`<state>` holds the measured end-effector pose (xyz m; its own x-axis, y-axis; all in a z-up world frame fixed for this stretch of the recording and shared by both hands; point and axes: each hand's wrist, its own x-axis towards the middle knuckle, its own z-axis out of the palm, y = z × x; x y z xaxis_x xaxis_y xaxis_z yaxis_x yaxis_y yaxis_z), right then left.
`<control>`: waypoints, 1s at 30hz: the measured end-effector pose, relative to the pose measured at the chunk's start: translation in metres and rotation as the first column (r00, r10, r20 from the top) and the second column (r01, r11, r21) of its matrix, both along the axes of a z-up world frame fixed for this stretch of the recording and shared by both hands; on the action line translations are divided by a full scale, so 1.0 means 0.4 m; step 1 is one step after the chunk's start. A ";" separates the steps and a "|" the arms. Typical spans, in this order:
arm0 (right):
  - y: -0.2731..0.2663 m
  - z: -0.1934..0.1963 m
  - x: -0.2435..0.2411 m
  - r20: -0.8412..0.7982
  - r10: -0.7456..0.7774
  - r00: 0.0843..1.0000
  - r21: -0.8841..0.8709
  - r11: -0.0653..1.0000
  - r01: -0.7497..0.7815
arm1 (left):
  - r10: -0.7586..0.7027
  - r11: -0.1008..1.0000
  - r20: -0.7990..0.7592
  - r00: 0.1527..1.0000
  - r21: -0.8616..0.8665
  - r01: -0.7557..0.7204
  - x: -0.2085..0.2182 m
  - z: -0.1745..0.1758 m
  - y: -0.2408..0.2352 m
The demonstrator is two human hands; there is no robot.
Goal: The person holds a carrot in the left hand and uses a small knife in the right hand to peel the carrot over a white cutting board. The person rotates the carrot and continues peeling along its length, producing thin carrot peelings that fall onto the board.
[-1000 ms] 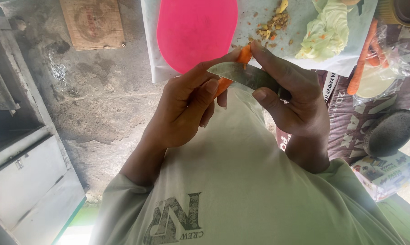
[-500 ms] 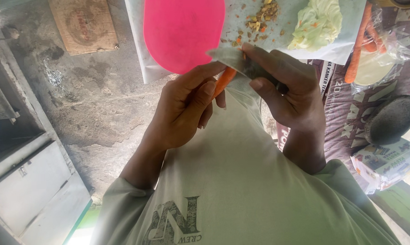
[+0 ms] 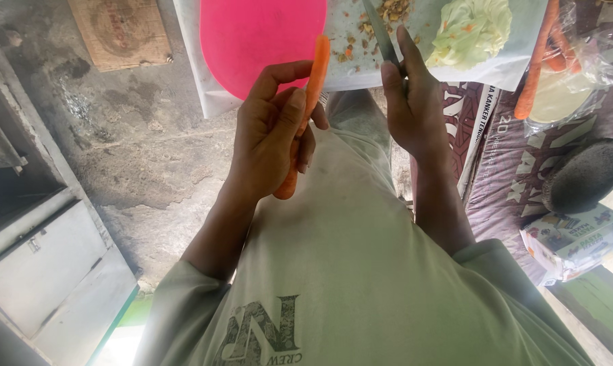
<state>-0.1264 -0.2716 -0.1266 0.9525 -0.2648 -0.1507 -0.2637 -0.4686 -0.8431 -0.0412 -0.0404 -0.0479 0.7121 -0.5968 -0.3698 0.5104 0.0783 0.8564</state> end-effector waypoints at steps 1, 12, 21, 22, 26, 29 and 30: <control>-0.005 0.007 -0.005 0.015 0.017 1.000 0.038 0.999 -0.017 | 0.009 1.000 -0.012 1.000 -0.027 -0.010 -0.002 0.000 -0.004; -0.090 0.244 -0.022 0.196 0.211 0.958 0.323 0.908 -0.266 | 0.198 0.967 -0.031 0.980 -0.157 -0.200 -0.021 0.034 -0.138; -0.192 0.347 -0.015 0.175 0.353 0.919 -0.032 0.935 -0.353 | 0.222 0.974 0.232 0.947 -0.014 -0.225 -0.074 0.116 -0.235; -0.198 0.354 -0.011 0.171 0.353 0.920 -0.061 0.936 -0.348 | 0.203 0.977 0.264 0.943 0.008 -0.212 -0.067 0.122 -0.247; -0.214 0.365 0.009 0.186 0.346 0.919 -0.054 0.938 -0.342 | 0.201 0.980 0.227 0.953 -0.053 -0.194 -0.051 0.141 -0.281; -0.229 0.378 0.018 0.159 0.357 0.920 -0.042 0.934 -0.355 | 0.145 0.985 0.218 0.965 -0.129 -0.119 -0.047 0.149 -0.281; -0.233 0.384 0.020 0.154 0.366 0.918 -0.046 0.931 -0.363 | 0.139 0.983 0.227 0.964 -0.148 -0.107 -0.044 0.151 -0.276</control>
<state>-0.1184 -0.3648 0.0269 0.9945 0.1041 0.0105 0.0635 -0.5207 -0.8514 -0.0586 -0.1509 0.0124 0.8404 -0.5314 -0.1061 0.2750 0.2496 0.9285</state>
